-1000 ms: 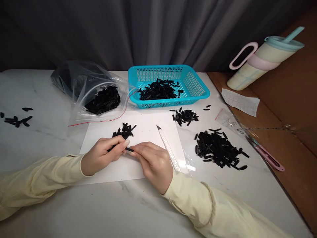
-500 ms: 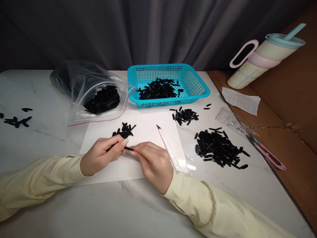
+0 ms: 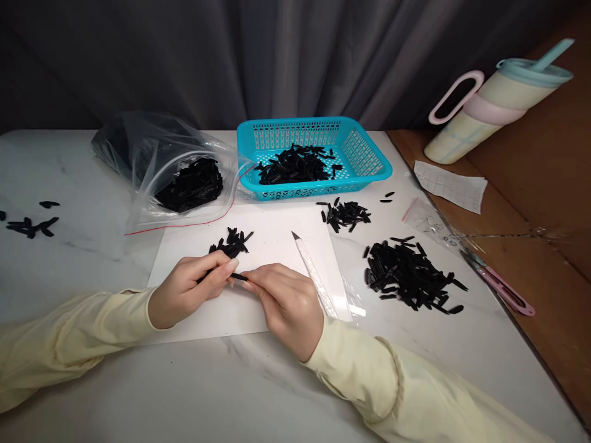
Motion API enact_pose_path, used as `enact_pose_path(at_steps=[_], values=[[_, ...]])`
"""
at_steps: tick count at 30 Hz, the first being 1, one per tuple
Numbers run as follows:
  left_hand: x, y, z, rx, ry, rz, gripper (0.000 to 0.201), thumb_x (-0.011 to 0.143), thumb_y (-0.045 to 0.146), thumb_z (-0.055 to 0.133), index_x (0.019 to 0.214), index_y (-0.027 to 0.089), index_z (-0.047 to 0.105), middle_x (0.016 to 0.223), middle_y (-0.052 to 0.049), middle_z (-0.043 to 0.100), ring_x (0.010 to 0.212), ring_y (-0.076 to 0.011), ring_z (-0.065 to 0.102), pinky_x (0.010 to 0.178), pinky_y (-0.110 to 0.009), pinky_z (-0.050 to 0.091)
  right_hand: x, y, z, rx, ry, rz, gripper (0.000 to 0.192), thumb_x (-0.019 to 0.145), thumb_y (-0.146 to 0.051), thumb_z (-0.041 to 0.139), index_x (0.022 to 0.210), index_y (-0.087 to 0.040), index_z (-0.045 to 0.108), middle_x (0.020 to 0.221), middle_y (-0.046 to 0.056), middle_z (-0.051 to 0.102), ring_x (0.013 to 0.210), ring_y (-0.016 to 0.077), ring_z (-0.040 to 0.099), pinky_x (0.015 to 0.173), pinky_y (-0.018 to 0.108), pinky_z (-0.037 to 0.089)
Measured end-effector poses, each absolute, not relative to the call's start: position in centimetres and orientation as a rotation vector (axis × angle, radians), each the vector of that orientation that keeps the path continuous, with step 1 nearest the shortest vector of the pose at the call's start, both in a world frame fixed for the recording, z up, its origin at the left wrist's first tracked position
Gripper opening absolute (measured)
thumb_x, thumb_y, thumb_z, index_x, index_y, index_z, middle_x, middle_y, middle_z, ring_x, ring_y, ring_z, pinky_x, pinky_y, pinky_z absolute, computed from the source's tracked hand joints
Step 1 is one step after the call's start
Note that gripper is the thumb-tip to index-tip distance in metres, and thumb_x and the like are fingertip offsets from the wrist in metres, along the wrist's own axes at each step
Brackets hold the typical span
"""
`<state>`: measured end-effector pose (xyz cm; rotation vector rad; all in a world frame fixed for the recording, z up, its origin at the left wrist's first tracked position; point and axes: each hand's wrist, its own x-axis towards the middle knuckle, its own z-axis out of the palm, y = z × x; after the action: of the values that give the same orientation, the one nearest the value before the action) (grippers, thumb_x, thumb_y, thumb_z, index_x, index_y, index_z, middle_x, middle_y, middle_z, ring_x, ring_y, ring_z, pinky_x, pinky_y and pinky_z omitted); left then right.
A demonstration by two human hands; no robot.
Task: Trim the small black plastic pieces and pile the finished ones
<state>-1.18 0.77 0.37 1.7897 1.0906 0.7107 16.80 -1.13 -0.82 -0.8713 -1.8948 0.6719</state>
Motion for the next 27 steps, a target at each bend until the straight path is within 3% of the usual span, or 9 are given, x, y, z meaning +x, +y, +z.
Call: enact_pose_path(at_steps=[27], values=[[-1.35, 0.67, 0.31, 1.897, 1.083, 0.782, 0.019, 0.089, 0.025, 0.041, 0.072, 0.019, 0.047, 0.049, 0.008, 0.037, 0.044, -0.0065, 0.033, 0.045, -0.018, 0.031, 16.77, -1.13, -0.73, -0.832, -1.882, 0.673, 0.019, 0.083, -0.001, 0.054, 0.093, -0.012, 0.065, 0.084, 0.010, 0.069, 0.078, 0.0170, 0.063, 0.066, 0.031, 0.055]])
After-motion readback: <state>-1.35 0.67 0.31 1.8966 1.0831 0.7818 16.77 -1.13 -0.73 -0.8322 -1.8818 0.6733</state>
